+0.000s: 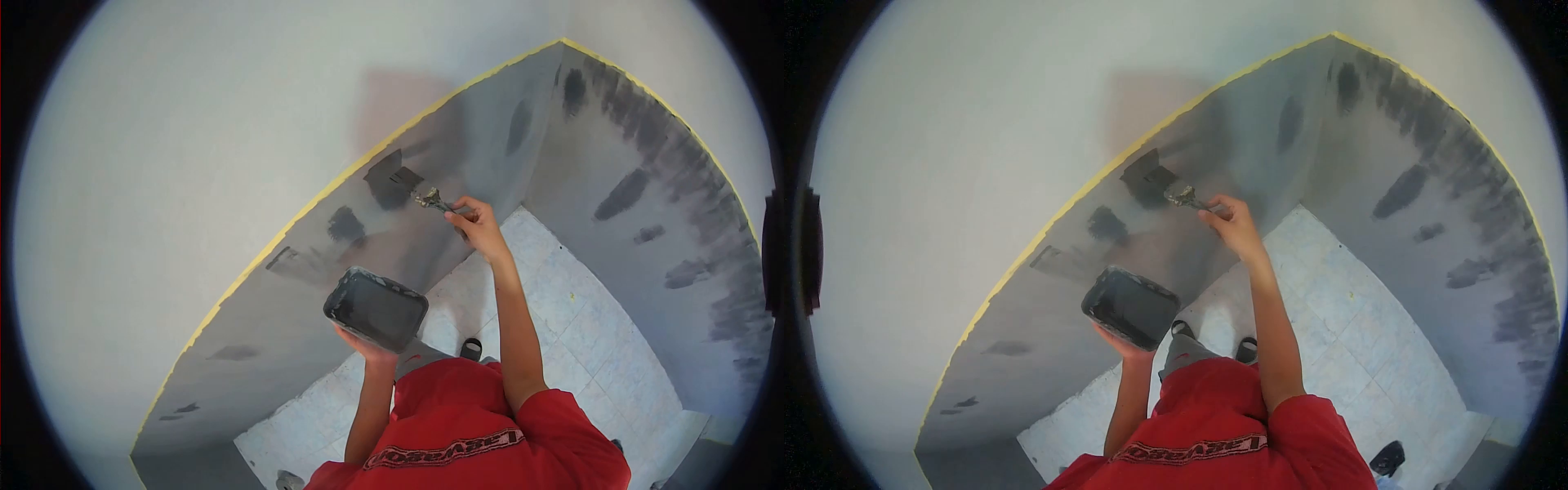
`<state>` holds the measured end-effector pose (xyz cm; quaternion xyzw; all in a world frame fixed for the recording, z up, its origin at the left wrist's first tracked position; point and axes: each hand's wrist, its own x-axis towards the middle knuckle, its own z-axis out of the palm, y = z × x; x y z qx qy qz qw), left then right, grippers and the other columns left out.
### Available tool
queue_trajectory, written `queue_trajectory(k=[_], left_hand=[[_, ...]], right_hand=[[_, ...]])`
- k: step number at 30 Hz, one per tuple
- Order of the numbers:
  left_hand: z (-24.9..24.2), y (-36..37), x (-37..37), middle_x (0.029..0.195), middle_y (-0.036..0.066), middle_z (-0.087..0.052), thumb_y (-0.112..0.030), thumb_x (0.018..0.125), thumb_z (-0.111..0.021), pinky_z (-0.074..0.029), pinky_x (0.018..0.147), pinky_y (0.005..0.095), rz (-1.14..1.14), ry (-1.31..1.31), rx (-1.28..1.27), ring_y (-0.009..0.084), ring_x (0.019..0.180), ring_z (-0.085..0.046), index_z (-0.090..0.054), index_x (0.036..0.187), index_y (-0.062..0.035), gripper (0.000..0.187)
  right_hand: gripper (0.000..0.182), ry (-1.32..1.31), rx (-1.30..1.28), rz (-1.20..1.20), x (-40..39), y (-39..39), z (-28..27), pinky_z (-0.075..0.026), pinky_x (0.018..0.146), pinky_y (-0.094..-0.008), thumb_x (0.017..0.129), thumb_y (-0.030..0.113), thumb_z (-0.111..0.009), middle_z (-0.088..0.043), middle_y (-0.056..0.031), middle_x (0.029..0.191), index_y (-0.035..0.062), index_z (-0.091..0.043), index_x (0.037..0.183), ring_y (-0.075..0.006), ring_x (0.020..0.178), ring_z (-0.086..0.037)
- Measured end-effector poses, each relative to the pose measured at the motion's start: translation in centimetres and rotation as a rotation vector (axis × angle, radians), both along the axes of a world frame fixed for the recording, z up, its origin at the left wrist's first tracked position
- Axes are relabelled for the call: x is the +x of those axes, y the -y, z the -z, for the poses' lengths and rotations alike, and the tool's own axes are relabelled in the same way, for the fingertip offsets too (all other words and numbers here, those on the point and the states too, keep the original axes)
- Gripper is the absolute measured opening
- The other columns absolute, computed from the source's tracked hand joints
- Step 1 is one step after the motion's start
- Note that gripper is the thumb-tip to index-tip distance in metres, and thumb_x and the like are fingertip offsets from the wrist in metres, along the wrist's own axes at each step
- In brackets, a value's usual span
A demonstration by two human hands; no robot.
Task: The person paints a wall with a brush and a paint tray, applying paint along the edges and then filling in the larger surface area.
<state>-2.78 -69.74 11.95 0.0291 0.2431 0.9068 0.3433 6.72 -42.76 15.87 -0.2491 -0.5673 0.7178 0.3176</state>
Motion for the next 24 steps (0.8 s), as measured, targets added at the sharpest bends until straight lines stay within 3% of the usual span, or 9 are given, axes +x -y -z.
queue_trajectory(k=[4,10,13,16,19,22,24], left_hand=[[0.3,0.0,-0.6,0.141,0.005,-0.057,-0.071,0.095,-0.039,-0.046,0.107,0.0482,0.002,-0.086,-0.023,0.0289,0.128,-0.056,-0.053,0.142,-0.0207,0.071],[0.5,0.4,-0.4,0.138,0.004,-0.059,-0.07,0.095,-0.039,-0.049,0.104,0.0478,-0.005,-0.034,-0.043,0.0285,0.126,-0.057,-0.055,0.14,-0.0208,0.069],[-0.1,0.0,-0.5,0.137,0.004,-0.06,-0.07,0.095,-0.04,-0.05,0.103,0.0484,0.003,-0.052,-0.048,0.0289,0.124,-0.058,-0.056,0.139,-0.0216,0.067],[-0.3,0.0,-0.3,0.134,0.004,-0.062,-0.069,0.095,-0.041,-0.051,0.101,0.0489,-0.004,-0.088,-0.058,0.029,0.12,-0.061,-0.057,0.137,-0.0222,0.065],[0.0,0.2,-0.4,0.133,0.003,-0.062,-0.07,0.095,-0.042,-0.052,0.1,0.0486,-0.011,-0.01,-0.058,0.0283,0.119,-0.062,-0.057,0.136,-0.0221,0.065],[-0.1,0.2,-0.2,0.133,0.003,-0.062,-0.07,0.094,-0.043,-0.052,0.1,0.0487,0.009,-0.044,-0.049,0.0278,0.119,-0.062,-0.058,0.136,-0.0221,0.065],[0.7,0.8,-0.6,0.133,0.002,-0.062,-0.071,0.094,-0.044,-0.052,0.1,0.0486,0.016,-0.013,-0.038,0.0277,0.119,-0.062,-0.058,0.135,-0.0222,0.065]], right_hand=[[0.016,-0.027,0.182,0.228,-4.0,-0.9,6.5,-0.031,0.047,-0.0267,0.091,0.014,-0.075,-0.053,0.0026,0.056,0.0021,-0.065,0.094,-0.0052,0.05,-0.043],[0.021,0.397,0.458,0.42,-3.1,-0.9,10.1,-0.038,0.05,-0.0352,0.086,0.021,-0.078,-0.06,-0.0106,0.058,0.0027,-0.069,0.091,-0.0152,0.049,-0.051],[0.02,0.397,0.576,0.474,-2.6,-1.7,9.5,-0.037,0.05,-0.0358,0.086,0.02,-0.076,-0.061,-0.0116,0.058,0.0024,-0.069,0.092,-0.0168,0.048,-0.052],[0.02,0.323,0.428,0.417,-1.4,-0.7,2.7,-0.036,0.05,-0.0359,0.087,0.02,-0.075,-0.06,-0.0104,0.056,0.002,-0.069,0.091,-0.0158,0.049,-0.052],[0.02,0.129,0.423,0.428,-1.7,-0.2,0.0,-0.035,0.049,-0.0353,0.087,0.02,-0.075,-0.059,-0.0101,0.055,0.0015,-0.068,0.091,-0.0141,0.05,-0.051],[0.021,0.137,0.416,0.386,-3.3,0.5,1.8,-0.038,0.051,-0.0372,0.087,0.02,-0.074,-0.06,-0.0119,0.057,0.0009,-0.067,0.091,-0.0198,0.05,-0.055],[0.021,0.245,0.434,0.393,-4.6,0.8,7.0,-0.044,0.055,-0.0402,0.085,0.021,-0.075,-0.063,-0.0153,0.062,0.0011,-0.069,0.089,-0.0268,0.056,-0.061]])
